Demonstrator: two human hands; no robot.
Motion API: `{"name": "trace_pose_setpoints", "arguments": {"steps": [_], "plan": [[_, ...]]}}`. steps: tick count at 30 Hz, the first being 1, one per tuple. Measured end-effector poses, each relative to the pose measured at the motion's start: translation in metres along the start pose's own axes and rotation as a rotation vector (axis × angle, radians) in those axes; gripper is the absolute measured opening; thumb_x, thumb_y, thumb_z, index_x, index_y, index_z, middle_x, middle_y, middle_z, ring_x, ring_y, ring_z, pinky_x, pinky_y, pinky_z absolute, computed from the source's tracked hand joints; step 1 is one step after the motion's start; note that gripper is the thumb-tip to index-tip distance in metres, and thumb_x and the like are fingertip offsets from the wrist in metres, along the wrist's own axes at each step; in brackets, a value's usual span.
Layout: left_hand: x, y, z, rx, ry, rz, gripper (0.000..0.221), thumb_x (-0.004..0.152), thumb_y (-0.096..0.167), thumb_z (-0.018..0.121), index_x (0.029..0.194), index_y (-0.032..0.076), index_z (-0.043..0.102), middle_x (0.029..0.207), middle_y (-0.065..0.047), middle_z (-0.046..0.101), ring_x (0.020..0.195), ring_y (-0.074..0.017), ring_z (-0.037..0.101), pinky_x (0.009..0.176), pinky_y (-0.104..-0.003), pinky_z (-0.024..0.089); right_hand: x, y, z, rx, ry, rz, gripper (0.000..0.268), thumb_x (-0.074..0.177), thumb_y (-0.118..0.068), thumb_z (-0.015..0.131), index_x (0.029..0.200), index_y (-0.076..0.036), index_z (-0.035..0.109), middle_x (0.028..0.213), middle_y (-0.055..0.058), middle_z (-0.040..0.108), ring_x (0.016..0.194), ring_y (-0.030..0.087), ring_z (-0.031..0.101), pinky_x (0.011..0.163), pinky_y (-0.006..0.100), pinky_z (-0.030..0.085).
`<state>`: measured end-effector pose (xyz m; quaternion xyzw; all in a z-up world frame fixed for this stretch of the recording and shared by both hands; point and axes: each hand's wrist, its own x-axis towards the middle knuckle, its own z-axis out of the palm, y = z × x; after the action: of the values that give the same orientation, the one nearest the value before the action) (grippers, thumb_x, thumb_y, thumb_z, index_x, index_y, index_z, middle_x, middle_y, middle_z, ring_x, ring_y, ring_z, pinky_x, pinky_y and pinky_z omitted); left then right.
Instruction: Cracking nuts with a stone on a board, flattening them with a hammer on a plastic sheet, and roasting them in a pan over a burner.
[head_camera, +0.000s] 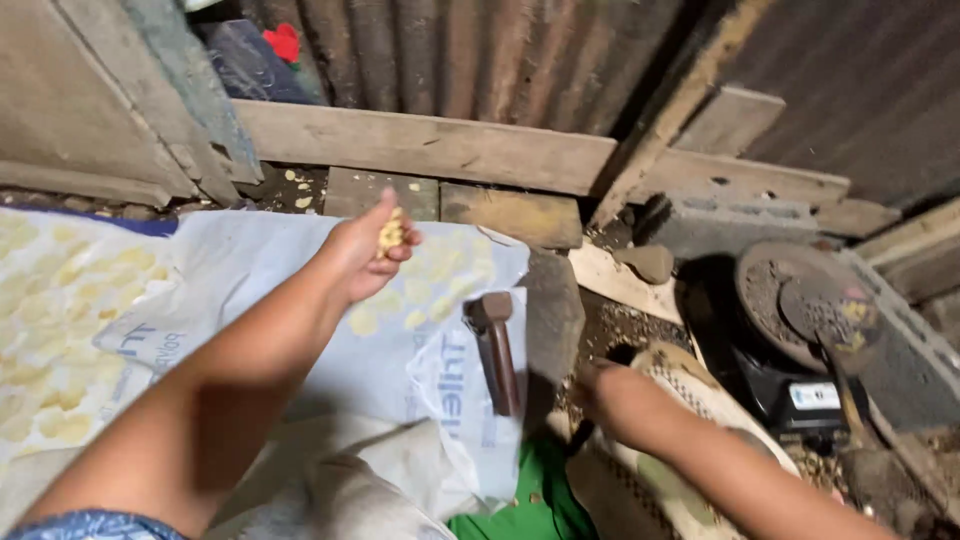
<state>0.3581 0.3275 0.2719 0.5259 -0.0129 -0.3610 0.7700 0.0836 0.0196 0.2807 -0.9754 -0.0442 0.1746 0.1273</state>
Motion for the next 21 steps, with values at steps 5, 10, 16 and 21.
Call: {"name": "trace_pose_setpoints", "arguments": {"steps": [5, 10, 16, 21], "plan": [[0.109, -0.148, -0.181, -0.329, 0.248, -0.053, 0.034, 0.104, 0.040, 0.058, 0.088, 0.010, 0.060, 0.074, -0.002, 0.059, 0.061, -0.0133, 0.056, 0.053, -0.024, 0.044, 0.167, -0.042, 0.106, 0.034, -0.075, 0.300, 0.066, 0.089, -0.054, 0.076, 0.122, -0.003, 0.053, 0.119, 0.026, 0.063, 0.111, 0.044, 0.062, 0.090, 0.051, 0.051], [0.076, -0.160, -0.163, 0.153, 0.334, 0.114, 0.026, 0.096, 0.024, 0.073, 0.110, 0.003, 0.078, 0.078, 0.001, 0.064, 0.062, -0.0065, 0.052, 0.053, -0.021, 0.041, 0.171, -0.046, 0.146, 0.570, 0.446, 0.515, 0.050, 0.094, -0.040, 0.068, 0.120, 0.000, 0.057, 0.099, 0.030, 0.073, 0.096, 0.049, 0.069, 0.080, 0.052, 0.054], [0.079, -0.167, -0.119, 0.771, 0.324, 0.399, 0.023, 0.092, 0.016, 0.069, 0.113, 0.014, 0.080, 0.093, -0.008, 0.077, 0.074, -0.0164, 0.068, 0.064, -0.029, 0.054, 0.109, -0.049, 0.187, 0.603, 0.626, 0.542, 0.052, 0.092, -0.035, 0.066, 0.128, 0.000, 0.053, 0.096, 0.031, 0.071, 0.091, 0.051, 0.069, 0.073, 0.051, 0.056], [0.106, -0.206, -0.027, 1.119, 0.112, 0.688, 0.018, 0.083, 0.010, 0.070, 0.098, 0.010, 0.080, 0.095, -0.018, 0.076, 0.087, -0.0360, 0.071, 0.078, -0.046, 0.056, 0.101, -0.035, 0.143, 0.452, 0.707, 0.588, 0.038, 0.096, -0.030, 0.073, 0.113, 0.001, 0.059, 0.088, 0.029, 0.071, 0.083, 0.047, 0.070, 0.066, 0.046, 0.056]]}}
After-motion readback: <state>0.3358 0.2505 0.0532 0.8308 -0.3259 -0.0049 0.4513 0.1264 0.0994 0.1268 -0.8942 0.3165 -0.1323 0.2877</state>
